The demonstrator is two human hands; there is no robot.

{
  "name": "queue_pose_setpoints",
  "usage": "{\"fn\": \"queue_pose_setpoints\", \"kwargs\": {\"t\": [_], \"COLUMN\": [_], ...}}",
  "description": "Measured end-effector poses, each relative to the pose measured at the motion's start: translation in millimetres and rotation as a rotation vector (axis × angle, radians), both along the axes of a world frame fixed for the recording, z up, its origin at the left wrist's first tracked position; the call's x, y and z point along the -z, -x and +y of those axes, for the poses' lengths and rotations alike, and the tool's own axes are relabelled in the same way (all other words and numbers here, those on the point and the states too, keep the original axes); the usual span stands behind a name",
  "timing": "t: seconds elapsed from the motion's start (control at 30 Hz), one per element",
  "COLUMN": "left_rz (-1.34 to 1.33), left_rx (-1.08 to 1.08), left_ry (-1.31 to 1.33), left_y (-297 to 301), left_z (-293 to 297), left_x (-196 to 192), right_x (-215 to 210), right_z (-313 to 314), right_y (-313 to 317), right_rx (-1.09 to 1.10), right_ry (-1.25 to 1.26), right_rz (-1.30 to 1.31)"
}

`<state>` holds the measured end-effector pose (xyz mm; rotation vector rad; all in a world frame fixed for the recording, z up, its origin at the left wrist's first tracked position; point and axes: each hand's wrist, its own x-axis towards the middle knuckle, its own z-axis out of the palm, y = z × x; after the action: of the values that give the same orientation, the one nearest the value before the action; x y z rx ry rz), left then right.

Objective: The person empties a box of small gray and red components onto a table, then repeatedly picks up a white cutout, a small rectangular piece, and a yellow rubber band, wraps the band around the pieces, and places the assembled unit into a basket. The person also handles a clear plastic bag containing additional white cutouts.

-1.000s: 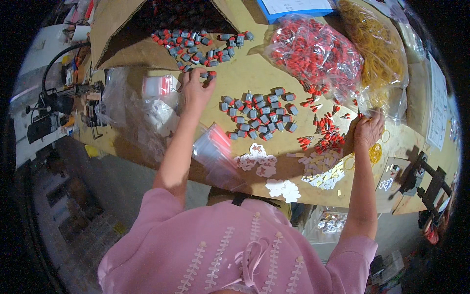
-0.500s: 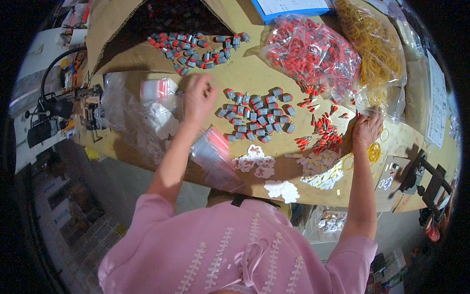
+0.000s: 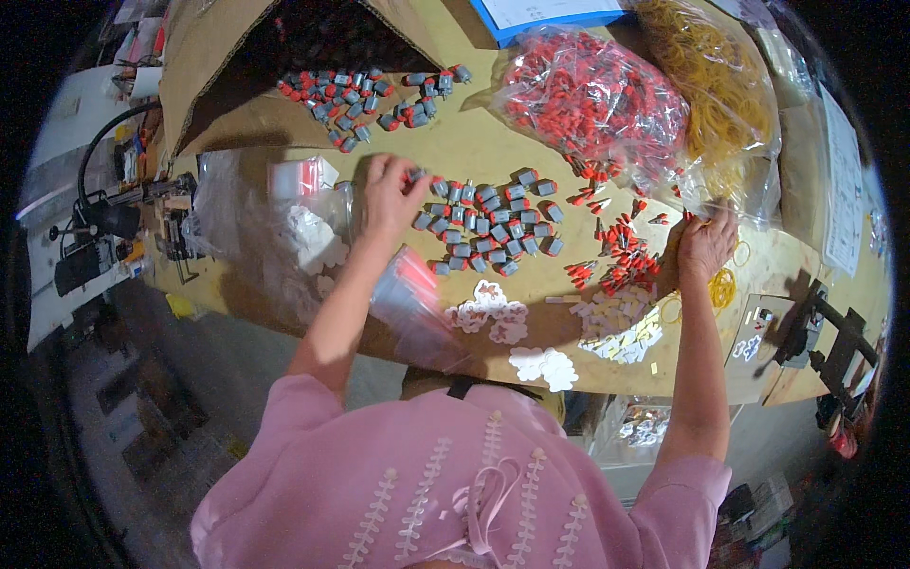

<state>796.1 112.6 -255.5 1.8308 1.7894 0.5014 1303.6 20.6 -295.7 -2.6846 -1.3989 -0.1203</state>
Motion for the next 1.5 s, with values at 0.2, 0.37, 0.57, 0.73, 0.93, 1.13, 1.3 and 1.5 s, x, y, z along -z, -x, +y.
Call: {"fn": "queue_pose_setpoints", "kwargs": {"t": [0.2,0.37,0.57,0.73,0.93,1.13,1.3,1.5], "left_rz": [-0.041,0.131,0.065,0.049,0.335,0.291,0.179,0.258], "left_rx": [0.077,0.115,0.061,0.104,-0.115,-0.017,-0.096,-0.145], "left_ry": [-0.241,-0.280,-0.061,-0.185,0.014,0.094,-0.159,-0.044], "left_y": [-16.5,-29.5,-24.6,-29.9,-46.4,-54.9,-13.5,24.9], "left_z": [35.0,77.5,22.7,13.2,90.2,63.1,39.0,67.8], "left_x": [-18.8,-10.2,-0.9,-22.2,-38.6,-18.0,-32.4,-16.5], "right_x": [1.5,0.5,0.1,1.3,9.7,5.1,3.6,6.2], "right_z": [0.5,0.0,-1.6,-0.7,-4.0,-1.8,-4.1,-1.2], "right_y": [-0.3,-1.1,0.4,0.8,-7.6,-4.2,-2.9,-5.2], "right_rx": [-0.027,-0.032,-0.031,-0.021,-0.071,-0.034,-0.052,-0.060], "right_ry": [-0.035,-0.044,-0.051,-0.021,-0.088,-0.028,-0.069,-0.069], "right_rz": [-0.024,-0.023,-0.025,-0.048,-0.051,-0.046,-0.045,-0.052]}}
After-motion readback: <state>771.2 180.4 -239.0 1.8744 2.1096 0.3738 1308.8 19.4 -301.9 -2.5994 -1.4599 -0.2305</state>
